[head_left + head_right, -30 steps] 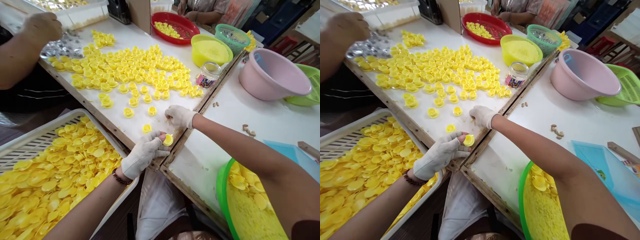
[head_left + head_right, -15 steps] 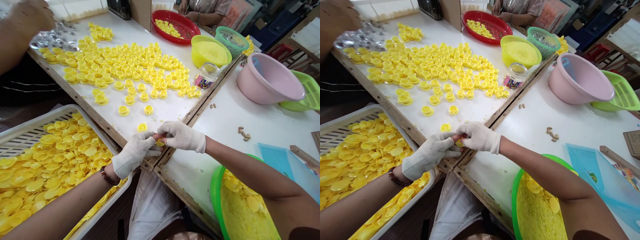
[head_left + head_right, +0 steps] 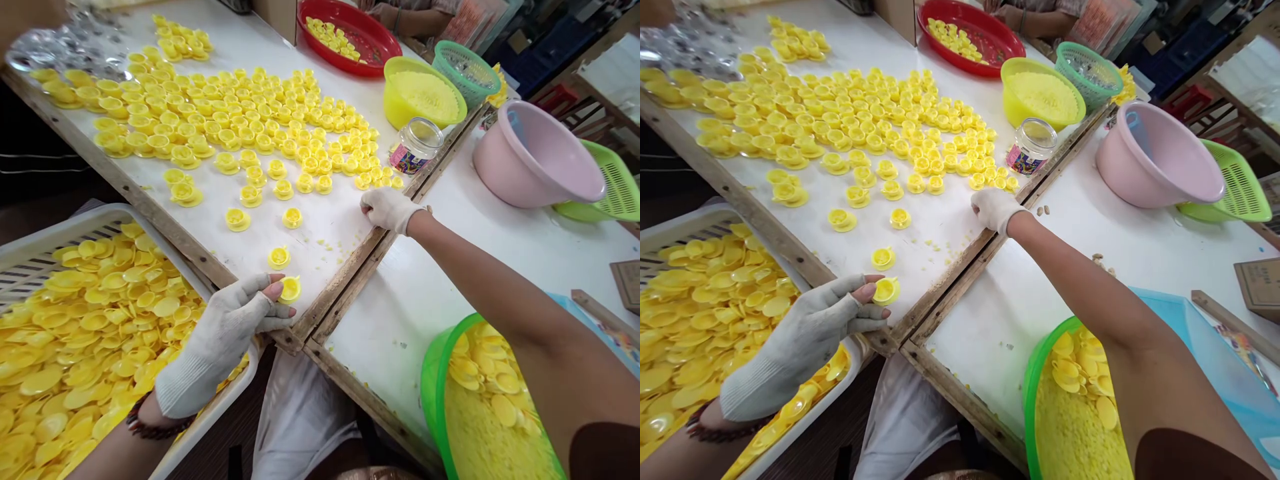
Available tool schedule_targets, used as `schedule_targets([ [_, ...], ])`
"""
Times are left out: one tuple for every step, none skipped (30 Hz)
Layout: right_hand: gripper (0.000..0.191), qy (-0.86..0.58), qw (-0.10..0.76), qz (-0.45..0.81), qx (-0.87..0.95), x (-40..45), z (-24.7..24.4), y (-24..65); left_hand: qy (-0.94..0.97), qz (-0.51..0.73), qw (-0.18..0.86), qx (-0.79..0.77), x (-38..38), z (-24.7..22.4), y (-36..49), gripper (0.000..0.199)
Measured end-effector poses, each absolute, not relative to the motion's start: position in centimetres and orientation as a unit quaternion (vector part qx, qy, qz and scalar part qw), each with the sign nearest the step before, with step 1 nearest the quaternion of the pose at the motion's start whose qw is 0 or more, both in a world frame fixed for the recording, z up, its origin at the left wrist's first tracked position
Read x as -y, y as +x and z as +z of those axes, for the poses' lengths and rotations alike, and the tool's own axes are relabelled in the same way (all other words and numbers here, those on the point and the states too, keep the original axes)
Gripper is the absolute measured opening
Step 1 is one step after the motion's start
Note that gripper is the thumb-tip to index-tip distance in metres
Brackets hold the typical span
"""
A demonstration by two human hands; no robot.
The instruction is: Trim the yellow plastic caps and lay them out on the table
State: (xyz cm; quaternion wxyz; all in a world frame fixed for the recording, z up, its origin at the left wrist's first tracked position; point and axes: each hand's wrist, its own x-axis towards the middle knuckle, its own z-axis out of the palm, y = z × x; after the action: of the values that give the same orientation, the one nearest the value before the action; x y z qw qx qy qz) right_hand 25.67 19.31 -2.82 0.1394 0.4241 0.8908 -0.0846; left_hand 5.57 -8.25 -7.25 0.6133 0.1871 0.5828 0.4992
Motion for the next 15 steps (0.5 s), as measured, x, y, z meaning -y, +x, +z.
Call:
schedule_targets([
  [0.025, 0.413, 0.148, -0.099, -0.893, -19.2, -2.9, 25.5, 0.181, 0.499, 0.618, -0.579, 8.3, -7.5, 5.5, 0.037],
  [0.024, 0.397, 0.156, -0.116, -0.897, -19.0, -3.0, 25.4, 0.179, 0.498, 0.623, -0.576, 8.4, -7.8, 5.5, 0.038],
  [0.024, 0.38, 0.165, -0.133, -0.901, -18.8, -3.1, 25.2, 0.181, 0.497, 0.626, -0.573, 8.4, -8.0, 5.5, 0.038],
  [0.024, 0.363, 0.175, -0.142, -0.904, -18.6, -3.2, 25.0, 0.185, 0.496, 0.627, -0.571, 8.3, -8.1, 5.5, 0.038],
  [0.024, 0.349, 0.186, -0.141, -0.907, -18.4, -3.3, 24.8, 0.188, 0.496, 0.628, -0.57, 8.3, -8.1, 5.5, 0.038],
  [0.025, 0.338, 0.197, -0.131, -0.911, -18.2, -3.4, 24.6, 0.189, 0.497, 0.628, -0.568, 8.2, -8.1, 5.5, 0.037],
  [0.025, 0.331, 0.209, -0.114, -0.913, -18.1, -3.4, 24.5, 0.188, 0.498, 0.628, -0.567, 8.2, -8.0, 5.5, 0.037],
  [0.025, 0.328, 0.219, -0.094, -0.914, -17.9, -3.4, 24.4, 0.186, 0.499, 0.628, -0.568, 8.1, -7.9, 5.6, 0.036],
  [0.024, 0.326, 0.225, -0.079, -0.915, -17.8, -3.4, 24.3, 0.181, 0.501, 0.627, -0.569, 8.1, -7.7, 5.6, 0.036],
  [0.024, 0.324, 0.228, -0.075, -0.915, -17.6, -3.4, 24.3, 0.175, 0.501, 0.627, -0.57, 8.0, -7.6, 5.7, 0.036],
  [0.023, 0.323, 0.223, -0.084, -0.916, -17.4, -3.3, 24.3, 0.168, 0.499, 0.628, -0.573, 7.9, -7.5, 5.7, 0.036],
  [0.022, 0.323, 0.211, -0.105, -0.916, -17.1, -3.2, 24.3, 0.162, 0.496, 0.63, -0.575, 7.9, -7.4, 5.8, 0.036],
  [0.022, 0.322, 0.192, -0.136, -0.917, -16.8, -3.1, 24.2, 0.158, 0.493, 0.633, -0.576, 7.8, -7.4, 5.8, 0.037],
  [0.023, 0.319, 0.165, -0.17, -0.918, -16.3, -3.1, 24.0, 0.157, 0.49, 0.636, -0.575, 7.7, -7.4, 5.8, 0.038],
  [0.025, 0.309, 0.134, -0.202, -0.92, -15.8, -3.1, 23.7, 0.159, 0.487, 0.64, -0.573, 7.7, -7.4, 5.8, 0.039],
])
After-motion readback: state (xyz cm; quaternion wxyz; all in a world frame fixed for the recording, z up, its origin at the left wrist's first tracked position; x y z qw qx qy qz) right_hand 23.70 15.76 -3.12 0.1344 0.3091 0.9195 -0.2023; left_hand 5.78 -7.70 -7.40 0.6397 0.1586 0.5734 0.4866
